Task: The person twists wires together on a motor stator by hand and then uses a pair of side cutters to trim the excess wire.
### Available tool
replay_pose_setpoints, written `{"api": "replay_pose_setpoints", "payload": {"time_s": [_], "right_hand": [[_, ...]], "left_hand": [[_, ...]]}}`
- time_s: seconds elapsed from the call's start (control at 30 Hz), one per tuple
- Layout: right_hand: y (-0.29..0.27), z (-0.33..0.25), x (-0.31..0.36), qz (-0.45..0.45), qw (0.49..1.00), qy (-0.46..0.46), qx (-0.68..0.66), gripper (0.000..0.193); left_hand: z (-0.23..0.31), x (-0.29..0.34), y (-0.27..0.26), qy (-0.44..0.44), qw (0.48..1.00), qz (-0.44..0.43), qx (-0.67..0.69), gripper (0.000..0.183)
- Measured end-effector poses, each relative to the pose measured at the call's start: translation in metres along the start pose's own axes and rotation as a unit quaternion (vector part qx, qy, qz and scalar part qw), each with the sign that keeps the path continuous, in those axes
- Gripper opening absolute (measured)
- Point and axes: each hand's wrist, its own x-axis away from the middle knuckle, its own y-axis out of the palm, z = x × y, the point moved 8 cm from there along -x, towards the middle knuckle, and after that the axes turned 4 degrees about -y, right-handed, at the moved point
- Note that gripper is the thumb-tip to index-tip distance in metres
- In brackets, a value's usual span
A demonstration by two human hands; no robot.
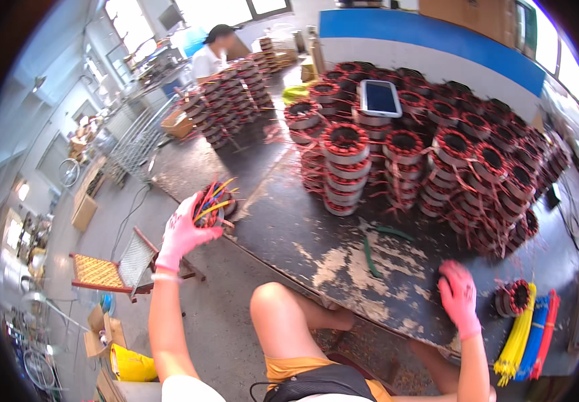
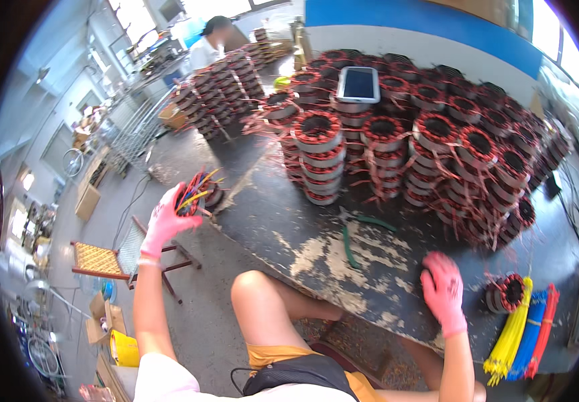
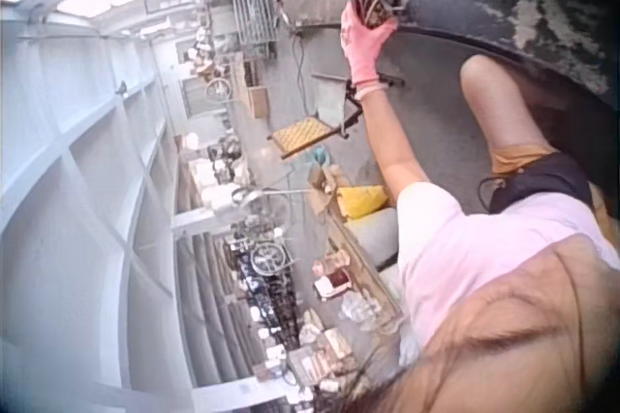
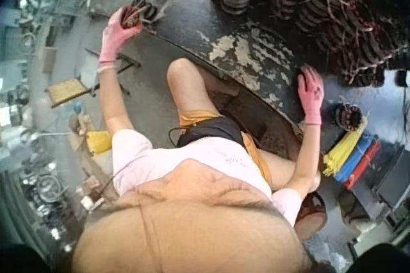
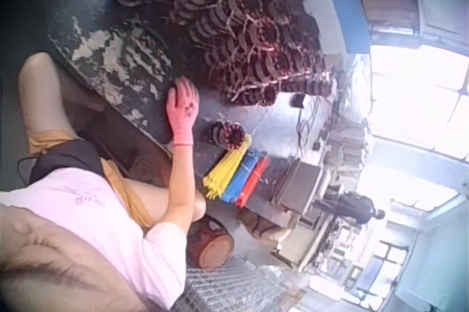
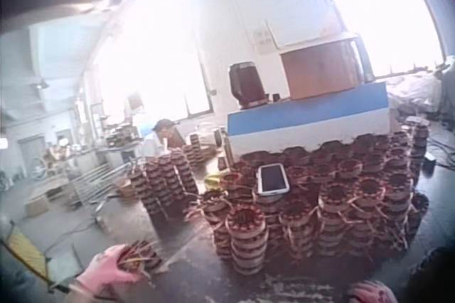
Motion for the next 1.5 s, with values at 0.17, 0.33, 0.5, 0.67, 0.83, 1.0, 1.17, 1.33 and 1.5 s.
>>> {"api": "replay_pose_setpoints", "payload": {"time_s": [0.17, 0.33, 0.5, 0.67, 0.83, 1.0, 1.17, 1.33, 1.5], "right_hand": [[0.028, -0.07, 0.013, -0.071, 0.997, -0.025, -0.014, 0.03], [0.029, -0.058, 0.017, -0.066, 0.998, -0.008, -0.005, 0.034], [0.03, -0.059, 0.016, -0.075, 0.997, -0.008, 0.01, 0.036], [0.032, -0.06, 0.016, -0.079, 0.997, -0.002, 0.015, 0.036], [0.035, -0.062, 0.015, -0.08, 0.997, -0.005, 0.014, 0.037], [0.033, -0.061, 0.014, -0.076, 0.997, -0.008, 0.011, 0.037], [0.032, -0.06, 0.014, -0.076, 0.997, -0.009, 0.009, 0.037], [0.029, -0.06, 0.016, -0.079, 0.997, -0.005, 0.015, 0.036], [0.032, -0.067, 0.016, -0.078, 0.997, -0.009, 0.017, 0.036]], "left_hand": [[-0.086, -0.05, 0.001, -0.063, 0.992, 0.015, 0.104, 0.105], [-0.089, -0.085, 0.026, -0.064, 0.993, -0.003, 0.097, 0.105], [-0.093, -0.103, 0.054, -0.106, 0.993, -0.016, 0.057, 0.107], [-0.096, -0.101, 0.067, -0.114, 0.993, -0.006, 0.0, 0.106], [-0.106, -0.103, 0.062, -0.11, 0.993, 0.007, 0.035, 0.095], [-0.1, -0.097, 0.05, -0.113, 0.985, 0.034, 0.122, 0.088], [-0.091, -0.096, 0.054, -0.091, 0.983, -0.011, 0.161, 0.069], [-0.083, -0.094, 0.057, -0.073, 0.985, 0.01, 0.158, 0.06], [-0.099, -0.092, 0.066, -0.05, 0.977, -0.006, 0.208, 0.056]]}}
